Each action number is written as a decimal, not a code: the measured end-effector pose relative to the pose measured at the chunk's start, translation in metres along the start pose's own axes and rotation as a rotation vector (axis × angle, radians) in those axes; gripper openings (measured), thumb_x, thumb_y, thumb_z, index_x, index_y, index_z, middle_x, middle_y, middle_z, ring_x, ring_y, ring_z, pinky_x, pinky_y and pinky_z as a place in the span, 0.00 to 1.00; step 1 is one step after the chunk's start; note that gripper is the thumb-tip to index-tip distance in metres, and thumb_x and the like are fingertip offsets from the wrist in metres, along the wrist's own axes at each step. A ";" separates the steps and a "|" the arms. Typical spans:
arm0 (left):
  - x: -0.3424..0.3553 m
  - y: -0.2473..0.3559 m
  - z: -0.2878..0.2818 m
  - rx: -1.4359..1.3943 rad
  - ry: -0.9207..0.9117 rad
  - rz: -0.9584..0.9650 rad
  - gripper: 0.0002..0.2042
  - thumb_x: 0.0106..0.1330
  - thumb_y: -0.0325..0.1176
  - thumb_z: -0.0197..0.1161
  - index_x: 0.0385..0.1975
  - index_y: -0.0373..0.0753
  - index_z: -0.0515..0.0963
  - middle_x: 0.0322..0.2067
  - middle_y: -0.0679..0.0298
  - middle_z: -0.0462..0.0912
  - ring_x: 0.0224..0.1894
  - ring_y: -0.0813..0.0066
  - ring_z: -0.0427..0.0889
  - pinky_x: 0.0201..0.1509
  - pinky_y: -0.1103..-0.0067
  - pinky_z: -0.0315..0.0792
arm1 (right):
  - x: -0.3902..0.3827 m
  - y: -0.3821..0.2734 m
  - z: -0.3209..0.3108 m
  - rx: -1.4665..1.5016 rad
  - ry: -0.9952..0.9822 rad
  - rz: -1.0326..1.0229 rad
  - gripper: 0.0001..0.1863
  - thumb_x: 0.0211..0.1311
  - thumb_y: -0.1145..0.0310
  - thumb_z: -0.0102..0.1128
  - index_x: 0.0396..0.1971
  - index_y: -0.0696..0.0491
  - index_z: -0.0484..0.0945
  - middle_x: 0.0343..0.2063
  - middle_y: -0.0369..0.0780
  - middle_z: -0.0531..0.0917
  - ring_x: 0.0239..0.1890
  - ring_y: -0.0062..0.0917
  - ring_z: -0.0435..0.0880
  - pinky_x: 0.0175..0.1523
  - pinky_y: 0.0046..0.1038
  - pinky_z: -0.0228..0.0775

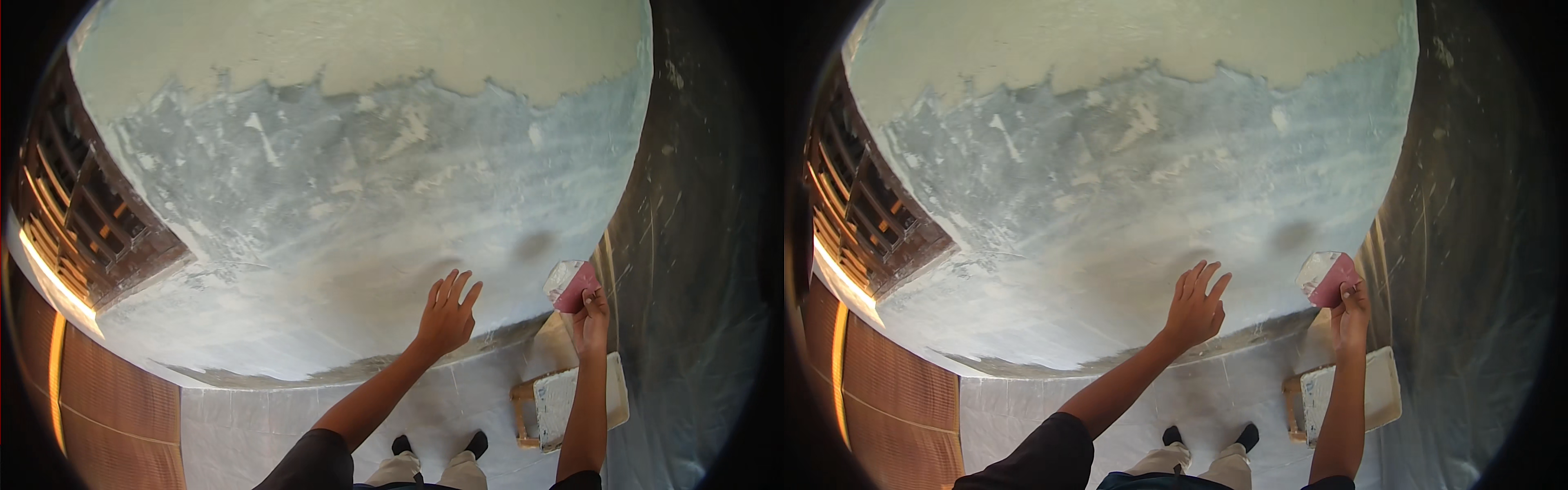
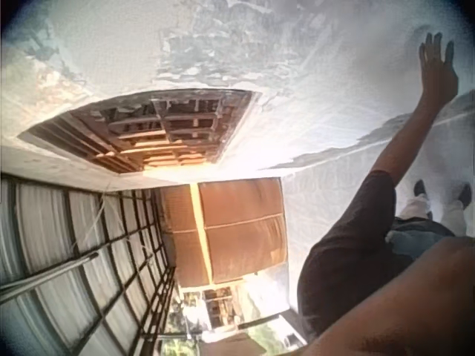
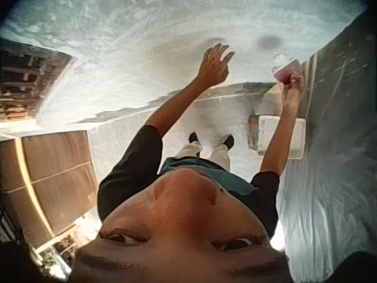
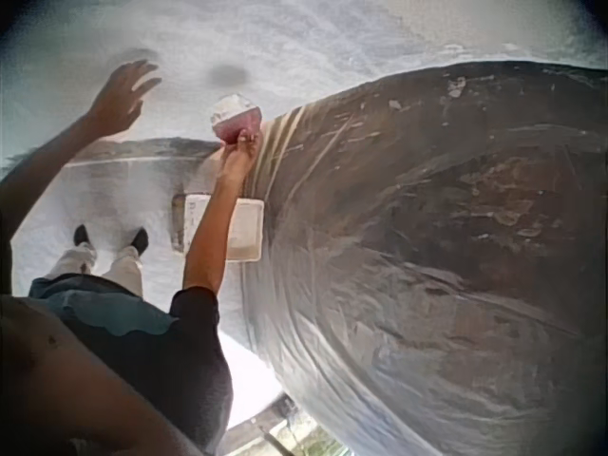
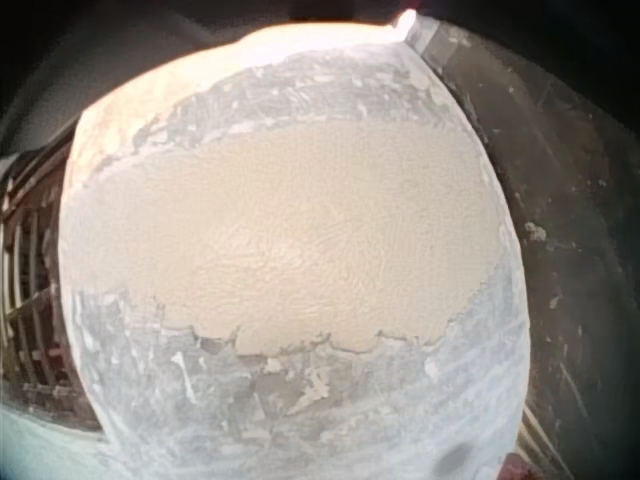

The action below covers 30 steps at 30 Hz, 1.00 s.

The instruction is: The person applies wall filler paste to an interior wall using a putty knife, smoothing the paste onto the wall surface.

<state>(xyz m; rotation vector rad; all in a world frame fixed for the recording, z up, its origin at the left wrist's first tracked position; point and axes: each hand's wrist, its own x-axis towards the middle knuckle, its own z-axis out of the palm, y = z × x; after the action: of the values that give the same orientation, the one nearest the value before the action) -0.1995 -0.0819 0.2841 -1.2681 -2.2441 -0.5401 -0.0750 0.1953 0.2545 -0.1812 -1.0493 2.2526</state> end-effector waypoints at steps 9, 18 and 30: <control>0.029 -0.089 -0.156 0.226 0.310 0.090 0.24 0.51 0.25 0.59 0.52 0.37 0.75 0.59 0.51 0.67 0.65 0.49 0.62 0.63 0.56 0.59 | 0.021 -0.037 0.202 -0.028 -0.338 -0.225 0.14 0.70 0.78 0.50 0.53 0.56 0.66 0.46 0.39 0.81 0.48 0.21 0.81 0.56 0.29 0.74; 0.046 -0.142 -0.254 0.464 0.550 0.193 0.23 0.51 0.27 0.59 0.51 0.42 0.74 0.58 0.55 0.68 0.64 0.52 0.63 0.63 0.59 0.57 | -0.011 -0.042 0.355 -0.354 -0.376 -0.476 0.16 0.71 0.73 0.54 0.55 0.64 0.72 0.42 0.38 0.83 0.44 0.17 0.79 0.54 0.21 0.68; 0.075 -0.221 -0.358 0.562 0.741 0.279 0.21 0.56 0.30 0.59 0.52 0.42 0.68 0.58 0.54 0.68 0.63 0.50 0.64 0.63 0.57 0.57 | -0.047 0.008 0.472 -0.856 -0.445 -1.445 0.26 0.52 0.89 0.56 0.53 0.54 0.80 0.51 0.47 0.82 0.58 0.40 0.79 0.60 0.38 0.73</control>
<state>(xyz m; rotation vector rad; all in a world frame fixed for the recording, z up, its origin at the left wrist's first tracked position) -0.3418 -0.3402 0.5931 -0.8666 -1.4229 -0.1922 -0.2184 -0.1388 0.5599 0.5830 -1.5610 0.4861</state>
